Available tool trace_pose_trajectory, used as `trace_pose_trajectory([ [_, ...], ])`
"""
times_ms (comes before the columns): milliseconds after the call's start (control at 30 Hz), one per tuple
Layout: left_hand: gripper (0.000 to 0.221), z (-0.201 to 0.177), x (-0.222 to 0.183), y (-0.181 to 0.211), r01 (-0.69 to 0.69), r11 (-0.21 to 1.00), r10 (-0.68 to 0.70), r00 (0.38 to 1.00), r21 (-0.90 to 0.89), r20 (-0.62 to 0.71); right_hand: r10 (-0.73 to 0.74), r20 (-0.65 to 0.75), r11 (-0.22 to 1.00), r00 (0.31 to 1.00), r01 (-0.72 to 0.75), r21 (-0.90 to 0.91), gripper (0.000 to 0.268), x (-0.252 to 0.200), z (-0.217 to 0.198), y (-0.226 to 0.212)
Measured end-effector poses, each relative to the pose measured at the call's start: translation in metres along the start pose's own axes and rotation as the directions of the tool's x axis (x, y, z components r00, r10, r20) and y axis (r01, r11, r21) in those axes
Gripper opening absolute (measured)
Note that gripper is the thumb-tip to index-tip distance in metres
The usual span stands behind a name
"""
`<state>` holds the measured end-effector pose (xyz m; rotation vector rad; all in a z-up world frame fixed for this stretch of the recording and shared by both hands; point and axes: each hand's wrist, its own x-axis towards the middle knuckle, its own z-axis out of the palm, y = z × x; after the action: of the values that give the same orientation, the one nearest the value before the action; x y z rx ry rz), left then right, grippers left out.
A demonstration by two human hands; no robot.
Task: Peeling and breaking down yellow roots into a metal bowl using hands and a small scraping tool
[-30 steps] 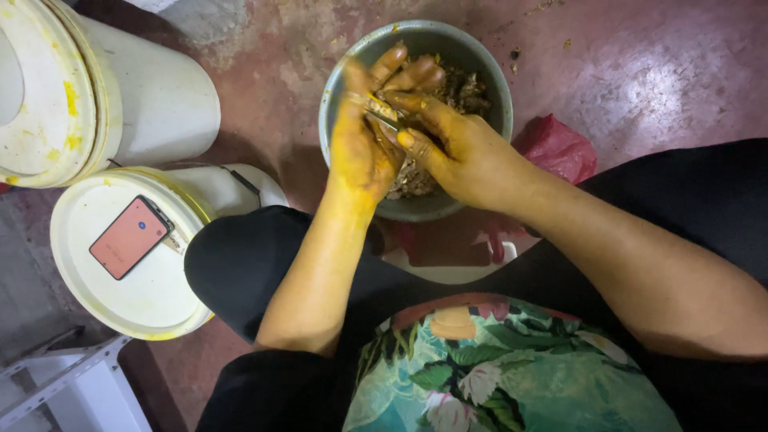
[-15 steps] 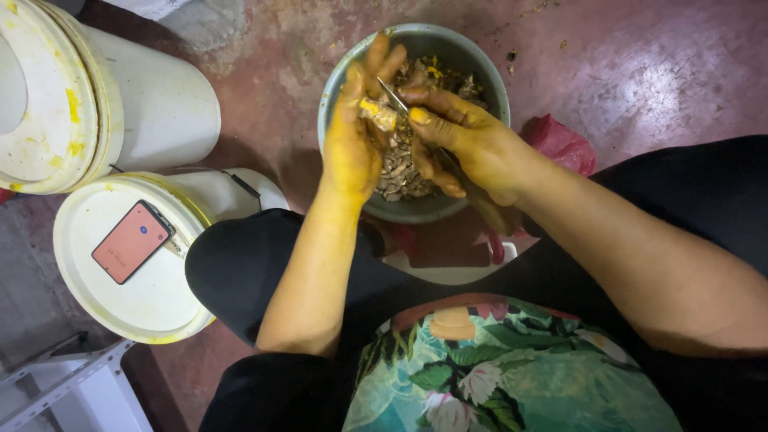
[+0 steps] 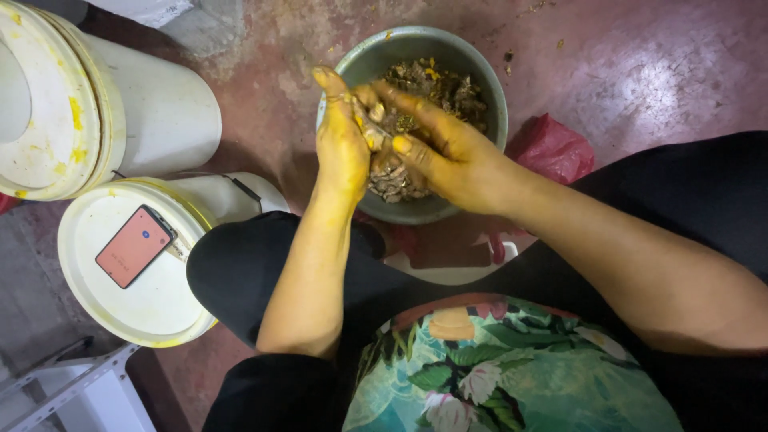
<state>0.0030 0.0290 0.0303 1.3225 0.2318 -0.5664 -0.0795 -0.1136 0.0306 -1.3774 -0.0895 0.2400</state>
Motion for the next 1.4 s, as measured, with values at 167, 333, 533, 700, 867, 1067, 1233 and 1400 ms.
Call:
trace_pose_trajectory([
  [167,0.078,0.003,-0.008,0.008,0.237,0.97,-0.228,0.966,0.057,-0.122,-0.216,0.039,0.872,0.976,0.211,-0.441,0.047,-0.002,-0.002,0.0],
  [333,0.078,0.0,0.003,-0.02,0.035,0.982,-0.003,0.986,0.184,-0.168,-0.232,-0.134,0.858,0.964,0.138,-0.494,0.041,-0.005,0.014,0.024],
  [533,0.082,0.002,0.0,-0.031,-0.333,0.825,0.381,0.925,0.457,-0.014,-0.055,-0.334,0.998,0.941,0.063,0.013,0.035,0.0,0.023,0.032],
  [700,0.071,-0.014,0.013,-0.042,-0.356,0.768,0.405,0.914,0.533,0.027,0.109,-0.282,0.957,0.953,-0.024,0.289,0.036,0.005,0.013,0.041],
  [867,0.071,-0.011,0.015,-0.023,-0.258,0.951,0.276,0.957,0.171,-0.092,-0.005,-0.304,0.966,0.953,0.083,0.244,0.033,0.0,0.013,0.055],
  [1067,0.046,-0.037,0.042,-0.033,0.131,0.818,0.019,0.967,-0.559,0.255,0.118,-0.272,0.991,0.955,-0.131,-0.027,0.029,0.003,0.008,0.021],
  [1233,0.048,-0.026,0.033,-0.028,0.15,0.868,-0.095,0.986,-0.473,0.138,0.008,-0.244,0.922,0.97,-0.101,-0.373,0.023,0.003,-0.002,0.02],
  [1400,0.029,-0.041,0.052,-0.057,0.187,0.818,-0.128,0.981,-0.544,0.145,-0.01,-0.171,0.752,0.985,-0.106,-0.651,0.024,0.004,-0.009,0.004],
])
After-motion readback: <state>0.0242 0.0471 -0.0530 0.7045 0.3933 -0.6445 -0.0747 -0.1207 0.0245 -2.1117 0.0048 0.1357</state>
